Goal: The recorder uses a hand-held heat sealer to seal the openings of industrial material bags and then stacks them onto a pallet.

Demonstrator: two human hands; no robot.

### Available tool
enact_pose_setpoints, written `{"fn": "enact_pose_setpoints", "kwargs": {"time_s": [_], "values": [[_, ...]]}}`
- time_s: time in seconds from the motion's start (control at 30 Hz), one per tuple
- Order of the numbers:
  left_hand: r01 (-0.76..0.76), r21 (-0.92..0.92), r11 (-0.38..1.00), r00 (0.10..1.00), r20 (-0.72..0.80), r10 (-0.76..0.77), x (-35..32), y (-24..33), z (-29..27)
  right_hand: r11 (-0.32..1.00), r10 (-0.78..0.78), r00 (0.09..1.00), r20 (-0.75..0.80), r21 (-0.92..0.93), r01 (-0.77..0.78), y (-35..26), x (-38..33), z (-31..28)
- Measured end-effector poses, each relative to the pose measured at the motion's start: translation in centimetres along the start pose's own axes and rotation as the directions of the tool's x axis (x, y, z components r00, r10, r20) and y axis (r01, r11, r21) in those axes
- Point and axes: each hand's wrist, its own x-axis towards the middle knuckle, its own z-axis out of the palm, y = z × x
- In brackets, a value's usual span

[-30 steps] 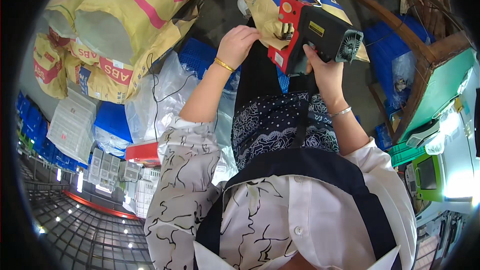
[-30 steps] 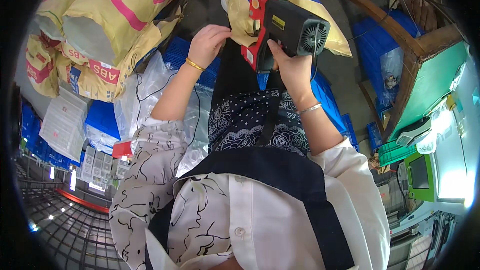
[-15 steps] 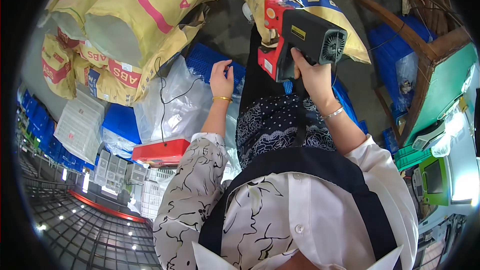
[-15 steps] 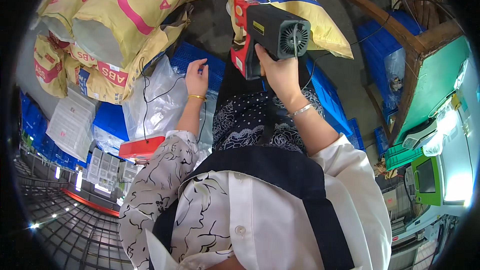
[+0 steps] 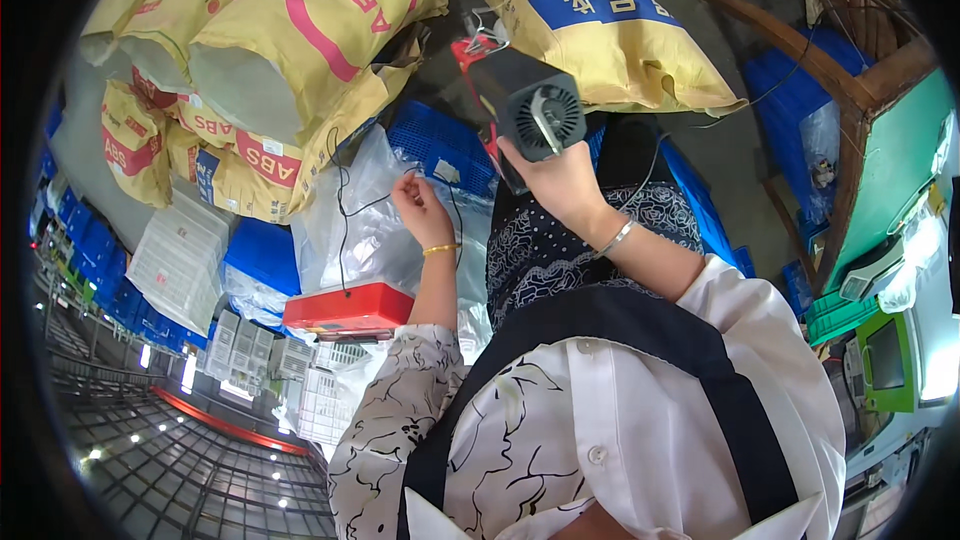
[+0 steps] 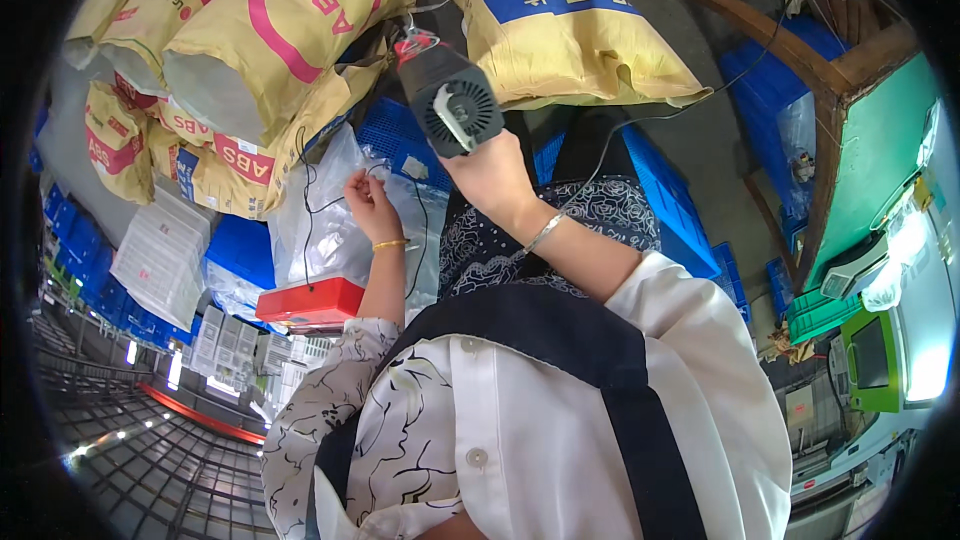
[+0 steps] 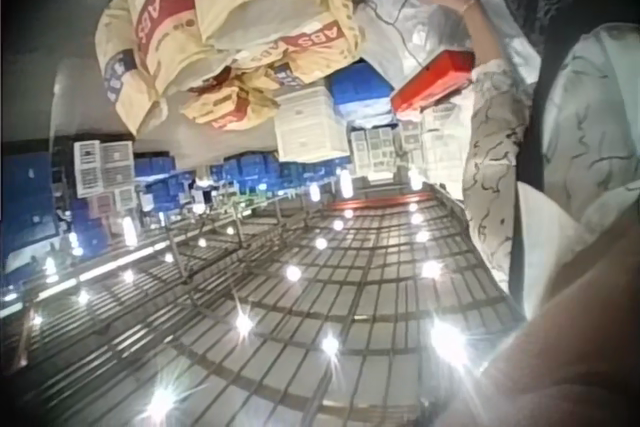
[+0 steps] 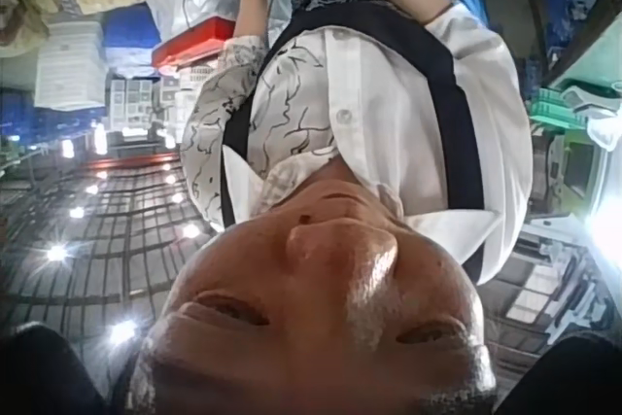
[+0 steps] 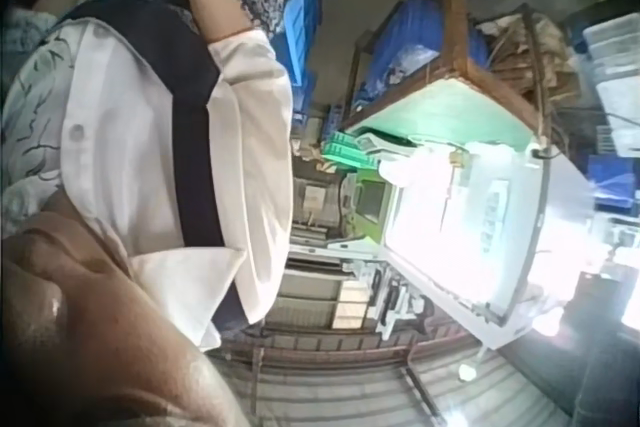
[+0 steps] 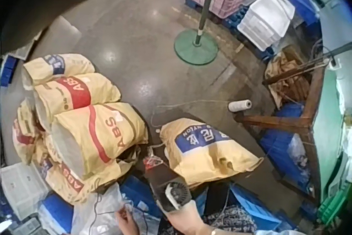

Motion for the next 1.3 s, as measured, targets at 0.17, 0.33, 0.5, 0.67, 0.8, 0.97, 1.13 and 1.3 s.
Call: {"fn": "enact_pose_setpoints", "kwargs": {"time_s": [0.17,0.33,0.5,0.67,0.8,0.97,1.13,1.3], "values": [[-0.005,-0.069,0.998,0.996,0.094,0.012,-2.6,3.3,-0.2,0.990,0.047,0.994,0.104,-0.136,-0.033,1.1,-0.1,1.6],[0.065,-0.228,0.971,0.985,0.168,-0.026,-5.0,7.1,-0.5,0.982,0.120,0.982,0.148,-0.163,-0.095,-0.2,0.1,2.8],[0.157,-0.216,0.964,0.908,0.415,-0.055,-6.6,11.6,-1.0,0.981,0.075,0.961,0.268,-0.192,-0.024,-0.8,0.1,3.3],[0.394,-0.383,0.836,0.822,0.554,-0.134,-6.5,15.7,-0.7,0.986,0.144,0.930,0.337,-0.128,-0.107,-2.8,0.2,3.2],[0.270,-0.233,0.934,0.813,0.575,-0.091,-6.0,15.9,-1.5,0.991,0.133,0.941,0.312,-0.058,-0.121,-2.0,-0.8,4.5],[0.327,-0.211,0.921,0.824,0.542,-0.168,-1.7,9.8,-0.9,0.947,0.066,0.953,0.296,-0.319,0.034,-1.9,0.0,6.0],[0.400,-0.298,0.866,0.828,0.522,-0.203,-1.0,9.8,-0.3,0.949,0.043,0.903,0.428,-0.301,0.097,-2.7,1.3,6.5],[0.344,-0.286,0.894,0.895,0.389,-0.220,-0.5,12.5,0.5,0.920,-0.069,0.794,0.604,-0.270,0.285,-2.9,3.0,4.6]]}}
